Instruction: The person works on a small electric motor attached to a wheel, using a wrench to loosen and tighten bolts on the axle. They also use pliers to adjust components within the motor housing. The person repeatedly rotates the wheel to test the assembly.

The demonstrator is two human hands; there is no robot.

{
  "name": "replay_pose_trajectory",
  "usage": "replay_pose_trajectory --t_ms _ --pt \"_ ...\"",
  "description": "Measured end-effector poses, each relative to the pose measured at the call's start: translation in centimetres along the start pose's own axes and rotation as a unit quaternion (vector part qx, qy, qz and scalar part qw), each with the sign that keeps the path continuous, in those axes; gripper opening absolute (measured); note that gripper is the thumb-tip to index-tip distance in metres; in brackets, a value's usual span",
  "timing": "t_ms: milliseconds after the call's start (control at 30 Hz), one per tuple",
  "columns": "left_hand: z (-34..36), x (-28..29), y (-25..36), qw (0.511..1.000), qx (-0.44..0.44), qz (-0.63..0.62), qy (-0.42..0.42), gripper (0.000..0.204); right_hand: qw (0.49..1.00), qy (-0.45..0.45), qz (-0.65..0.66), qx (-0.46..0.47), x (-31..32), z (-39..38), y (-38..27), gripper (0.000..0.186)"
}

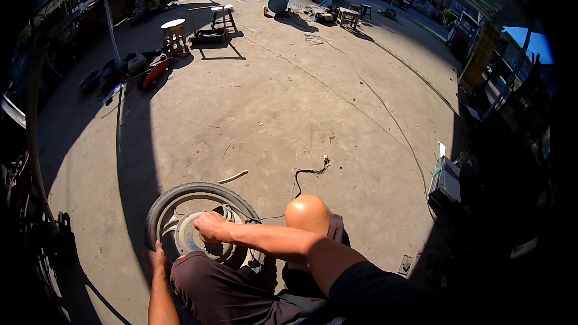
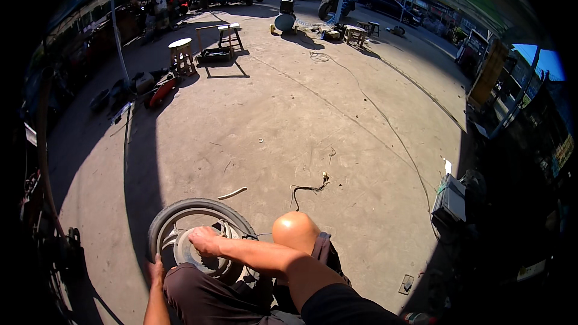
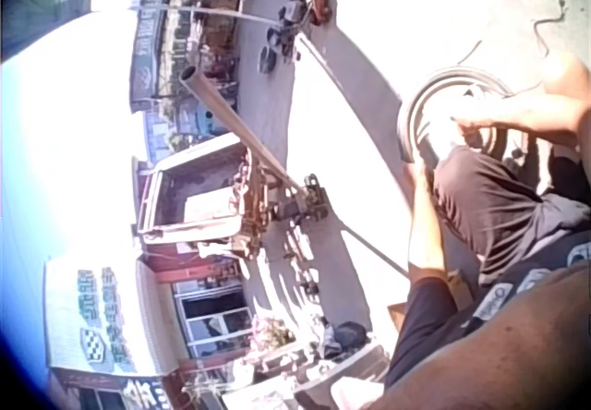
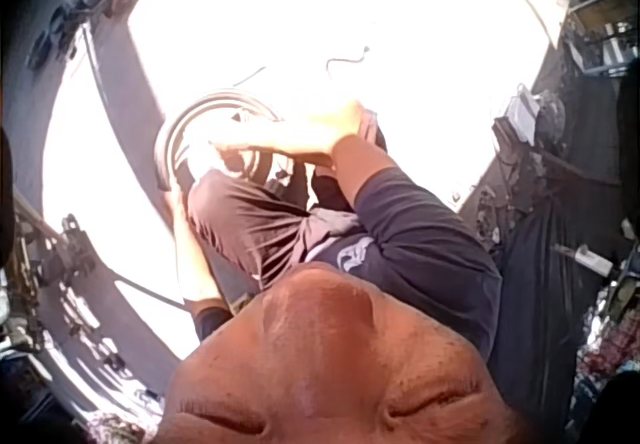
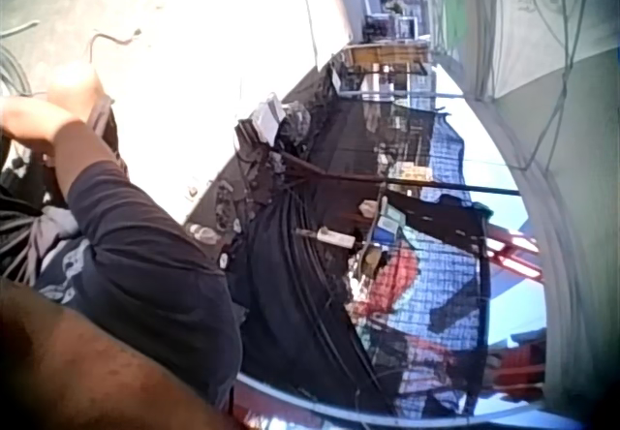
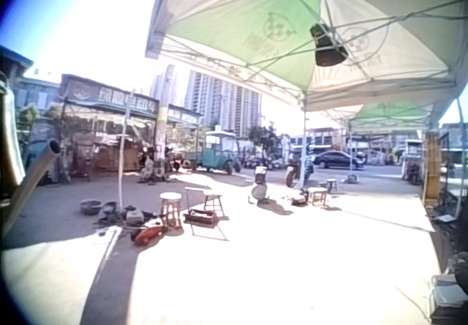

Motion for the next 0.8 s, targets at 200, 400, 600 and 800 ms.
replay_pose_trajectory --t_ms 200,400,600,800 --pt "1.6 -1.6 -1.7 1.0 -0.011 -0.013 0.011 0.068 1.0 -0.011 0.002 -0.001 0.6 0.0 -0.3 0.016" --pt "2.2 -1.6 -2.6 0.999 0.03 0.004 -0.027 0.071 0.997 -0.063 0.026 -0.019 1.6 0.2 -1.0 0.02" --pt "0.0 -0.2 0.4 0.999 0.008 0.048 0.016 0.071 0.999 0.005 0.015 -0.034 0.7 -0.3 0.7 0.018" --pt "-0.2 0.2 0.5 0.999 -0.001 0.047 0.023 0.07 0.997 -0.063 0.029 -0.036 0.0 0.1 1.0 0.015"
Point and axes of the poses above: each hand's wrist, its own z-axis towards the middle knuckle, its own x-axis out of the back of the hand, y = z × x, the point moved 8 cm from there along z, towards the middle knuckle, and after that the axes turned 11 degrees about x, right-handed, at the moved point
